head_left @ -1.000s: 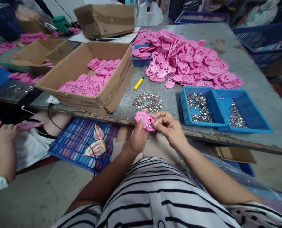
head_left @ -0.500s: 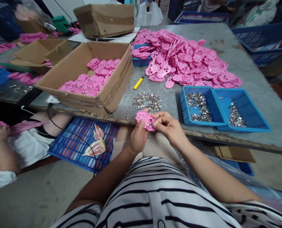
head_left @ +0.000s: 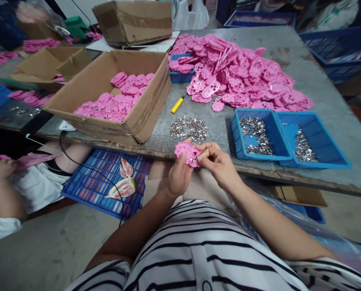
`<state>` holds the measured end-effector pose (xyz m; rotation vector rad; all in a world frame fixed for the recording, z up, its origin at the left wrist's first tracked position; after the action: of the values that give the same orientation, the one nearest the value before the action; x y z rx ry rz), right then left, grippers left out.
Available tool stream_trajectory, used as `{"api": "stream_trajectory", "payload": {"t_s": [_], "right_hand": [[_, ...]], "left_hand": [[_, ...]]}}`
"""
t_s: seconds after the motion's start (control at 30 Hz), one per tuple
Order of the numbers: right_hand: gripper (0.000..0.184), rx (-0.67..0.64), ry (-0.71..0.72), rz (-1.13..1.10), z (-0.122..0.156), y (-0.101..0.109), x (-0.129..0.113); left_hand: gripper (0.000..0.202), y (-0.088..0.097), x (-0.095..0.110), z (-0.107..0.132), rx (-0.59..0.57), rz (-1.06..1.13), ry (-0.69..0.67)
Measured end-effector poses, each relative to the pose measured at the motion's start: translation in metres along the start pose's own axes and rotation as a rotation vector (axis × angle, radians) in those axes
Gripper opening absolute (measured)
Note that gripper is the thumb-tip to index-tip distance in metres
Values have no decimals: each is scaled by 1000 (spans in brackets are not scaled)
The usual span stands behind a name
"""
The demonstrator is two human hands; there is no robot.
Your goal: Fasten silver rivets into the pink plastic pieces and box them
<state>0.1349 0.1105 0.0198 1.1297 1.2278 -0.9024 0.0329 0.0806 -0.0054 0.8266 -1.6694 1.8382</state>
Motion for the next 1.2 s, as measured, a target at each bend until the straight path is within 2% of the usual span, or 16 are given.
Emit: {"api": "stream_trajectory", "payload": {"t_s": [0.17,0.33,0.47,0.6,0.7,0.87,0.97,1.1,1.2], "right_hand": [[10,102,110,61,2,6,-5],[16,-8,-7,-92,-3,8,0],[19,30,-66,-133,-6,16,6],[19,134,-69,-45,-11,29,17],[17,153,-94,55,-13,36,29],[10,163,-82,270,-16,43,44],[7,135,-7,445,-21,38,41],[6,-10,78,687,-31,14,35],[8,-48,84,701,-34,3,31]], "left_hand": [[41,-1,1,-1,5,35,7],[40,-4,-1,-3,41,65,50],[40,3,1,-14,106,99,87],[43,23,16,-31,213,87,75],[44,36,27,-35,253,96,30],[44,44,25,-30,272,120,53],[43,44,21,-29,278,126,69],[41,43,18,-30,265,121,88],[36,42,16,-28,227,69,74]]}}
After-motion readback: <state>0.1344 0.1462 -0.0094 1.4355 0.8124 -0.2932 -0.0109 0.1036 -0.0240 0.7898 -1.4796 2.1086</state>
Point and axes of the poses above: each hand's wrist, its own z-axis away from the middle knuckle, its own y-axis out of the back of the hand, x = y × z, the point moved 7 cm from there along -z, towards the middle knuckle, and after that the axes turned 5 degrees about -y, right-handed, at the moved point
